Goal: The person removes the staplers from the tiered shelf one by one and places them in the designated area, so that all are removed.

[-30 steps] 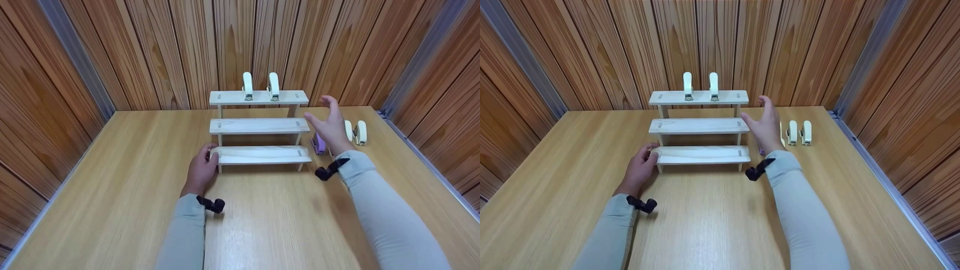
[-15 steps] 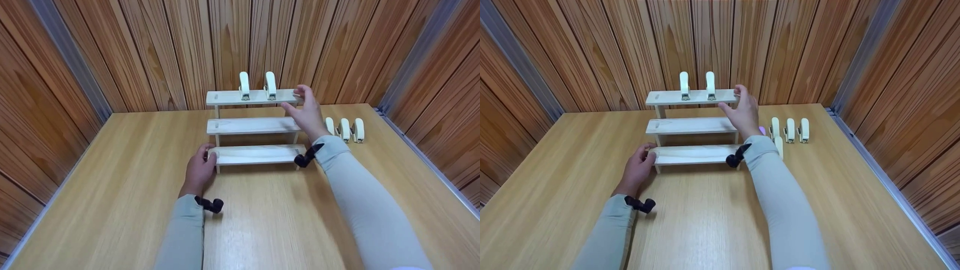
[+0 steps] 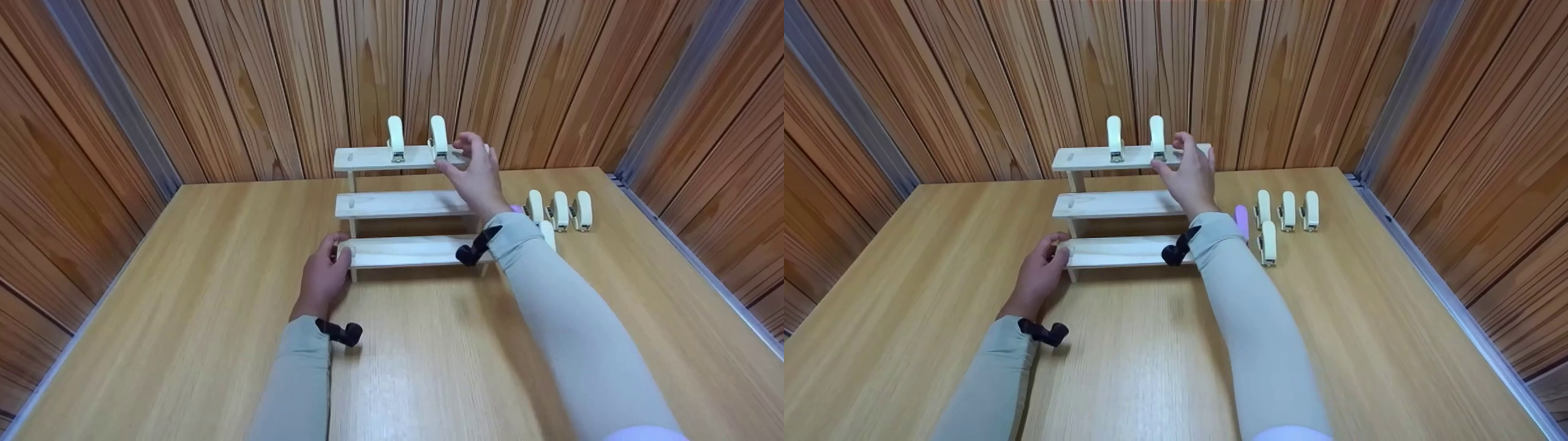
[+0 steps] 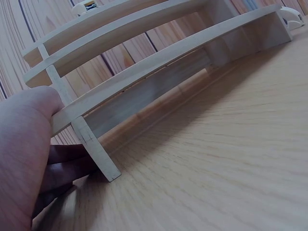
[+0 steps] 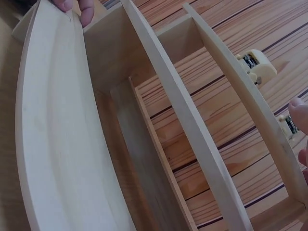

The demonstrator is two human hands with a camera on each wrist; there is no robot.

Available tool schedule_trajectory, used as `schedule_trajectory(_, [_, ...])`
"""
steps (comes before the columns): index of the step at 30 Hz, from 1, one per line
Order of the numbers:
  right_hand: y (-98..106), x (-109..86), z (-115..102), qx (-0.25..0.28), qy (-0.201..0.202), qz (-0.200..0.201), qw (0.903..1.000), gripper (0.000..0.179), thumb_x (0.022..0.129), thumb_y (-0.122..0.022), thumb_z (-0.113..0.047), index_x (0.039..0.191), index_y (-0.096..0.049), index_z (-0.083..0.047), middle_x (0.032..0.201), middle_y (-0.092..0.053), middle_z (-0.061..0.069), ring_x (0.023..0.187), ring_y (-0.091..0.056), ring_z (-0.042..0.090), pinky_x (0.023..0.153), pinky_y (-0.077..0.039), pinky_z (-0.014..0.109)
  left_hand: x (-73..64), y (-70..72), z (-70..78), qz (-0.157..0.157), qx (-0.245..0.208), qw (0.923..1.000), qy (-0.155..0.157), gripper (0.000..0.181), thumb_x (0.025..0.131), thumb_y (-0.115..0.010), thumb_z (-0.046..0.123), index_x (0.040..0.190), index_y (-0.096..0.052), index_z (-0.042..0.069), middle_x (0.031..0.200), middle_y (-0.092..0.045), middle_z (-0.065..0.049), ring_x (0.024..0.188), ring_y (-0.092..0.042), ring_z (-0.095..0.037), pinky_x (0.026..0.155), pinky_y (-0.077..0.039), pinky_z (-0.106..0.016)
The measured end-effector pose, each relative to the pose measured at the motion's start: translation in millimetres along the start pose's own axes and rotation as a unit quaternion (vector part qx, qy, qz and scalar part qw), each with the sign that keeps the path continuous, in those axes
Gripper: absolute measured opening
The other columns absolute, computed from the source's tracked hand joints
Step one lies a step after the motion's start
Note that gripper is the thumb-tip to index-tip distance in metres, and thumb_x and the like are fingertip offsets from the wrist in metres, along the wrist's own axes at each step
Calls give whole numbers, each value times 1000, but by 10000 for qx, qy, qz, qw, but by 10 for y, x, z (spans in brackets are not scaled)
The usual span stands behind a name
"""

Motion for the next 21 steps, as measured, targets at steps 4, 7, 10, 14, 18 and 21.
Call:
schedule_trajectory(4, [-83, 19, -45, -222, -32, 21, 9997, 67, 90, -75, -40, 145, -44, -18, 140, -58, 0, 136, -45, 16, 122, 2, 36, 4, 6, 1, -48, 23, 10000, 63, 31, 100, -53, 37, 130, -58, 28, 107, -60, -8, 98, -56, -26, 82, -47, -39])
schedule_trajectory(7, [-125, 29, -83, -374, 22, 73, 9993, 65, 92, -75, -37, 144, -44, -16, 140, -59, 2, 134, -50, 17, 121, 10, 37, 7, 9, -5, -62, 24, 9999, 102, 32, 100, -53, 37, 130, -58, 29, 110, -60, -8, 101, -56, -26, 85, -47, -40])
schedule_trajectory(10, [-161, 44, -113, -392, 23, 122, 9992, 61, 93, -74, -34, 143, -45, -15, 140, -59, 3, 133, -50, 17, 120, 11, 37, 9, 15, -9, -51, 23, 9999, 98, 31, 101, -53, 37, 131, -58, 29, 112, -61, -7, 102, -57, -26, 86, -48, -41])
schedule_trajectory(14, [-196, 63, -133, -419, -16, 169, 9990, 56, 94, -73, -31, 141, -46, -16, 140, -60, 3, 134, -50, 19, 120, 10, 39, 9, 13, -13, -85, 25, 9998, 151, 31, 101, -52, 38, 131, -57, 30, 115, -61, -6, 103, -57, -26, 87, -48, -41])
schedule_trajectory(18, [-211, 69, -131, -575, -50, 222, 9981, 55, 95, -72, -31, 141, -47, -17, 140, -60, 2, 133, -50, 21, 121, 10, 41, 6, 3, -22, -121, 11, 9995, 278, 30, 101, -51, 39, 130, -56, 33, 114, -60, -5, 104, -56, -25, 86, -48, -41])
schedule_trajectory(21, [-205, 73, -139, -638, -33, 267, 9976, 54, 95, -72, -31, 141, -48, -17, 138, -61, 1, 132, -51, 21, 121, 8, 42, 6, 7, -1, -95, 53, 9998, 181, 30, 101, -51, 38, 130, -57, 31, 113, -61, -6, 102, -57, -25, 86, -47, -41])
Point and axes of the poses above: each hand's wrist, its own x-axis towards the middle knuckle, its own y-axis out of the back of the hand, z = x × y, the point moved 6 cm from there along x, towards the middle knuckle
